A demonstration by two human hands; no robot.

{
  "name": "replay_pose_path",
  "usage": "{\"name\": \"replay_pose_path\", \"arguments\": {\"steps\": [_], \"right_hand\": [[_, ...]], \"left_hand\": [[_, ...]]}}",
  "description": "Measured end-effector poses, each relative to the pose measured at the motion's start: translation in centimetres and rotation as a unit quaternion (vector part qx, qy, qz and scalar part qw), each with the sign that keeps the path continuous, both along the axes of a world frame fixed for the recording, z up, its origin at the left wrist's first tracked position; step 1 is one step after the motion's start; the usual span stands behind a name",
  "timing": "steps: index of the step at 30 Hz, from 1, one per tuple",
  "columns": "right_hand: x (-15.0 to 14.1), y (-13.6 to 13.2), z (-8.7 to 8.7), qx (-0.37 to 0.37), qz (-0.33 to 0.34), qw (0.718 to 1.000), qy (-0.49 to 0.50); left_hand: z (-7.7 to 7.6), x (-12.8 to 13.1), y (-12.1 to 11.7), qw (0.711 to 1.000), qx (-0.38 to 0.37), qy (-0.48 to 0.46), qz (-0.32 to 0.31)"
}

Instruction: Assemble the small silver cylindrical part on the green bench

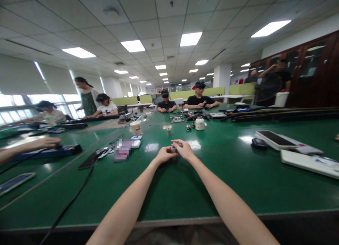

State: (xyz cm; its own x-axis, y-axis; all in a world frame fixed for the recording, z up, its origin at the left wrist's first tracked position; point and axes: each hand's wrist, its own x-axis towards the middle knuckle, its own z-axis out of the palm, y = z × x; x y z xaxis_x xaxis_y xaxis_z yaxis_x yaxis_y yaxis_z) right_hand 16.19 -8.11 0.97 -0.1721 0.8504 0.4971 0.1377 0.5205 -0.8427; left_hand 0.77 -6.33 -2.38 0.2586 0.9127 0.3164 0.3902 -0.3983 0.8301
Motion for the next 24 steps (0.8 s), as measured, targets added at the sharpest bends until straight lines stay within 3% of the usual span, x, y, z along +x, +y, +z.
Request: {"name": "replay_pose_path", "arguments": {"steps": [6,10,14,20,24], "right_hand": [[1.1,0.6,0.1,0.003,-0.101,0.995,-0.013],[0.8,0.8,-0.2,0.002,-0.051,0.998,0.032],[0.2,0.2,0.0,-0.015,-0.005,1.0,0.018],[1.0,0.3,0.5,-0.013,-0.114,0.993,-0.02],[0.9,0.5,0.2,0.01,-0.108,0.994,-0.015]], "left_hand": [[0.0,0.1,0.1,1.0,-0.012,-0.006,0.0],[0.0,0.1,0.1,1.0,-0.011,-0.011,-0.009],[0.0,0.1,0.1,1.0,-0.006,-0.005,-0.001],[0.1,0.2,0.0,1.0,-0.006,-0.004,0.004],[0.1,0.1,0.1,1.0,0.003,0.001,0.001]]}}
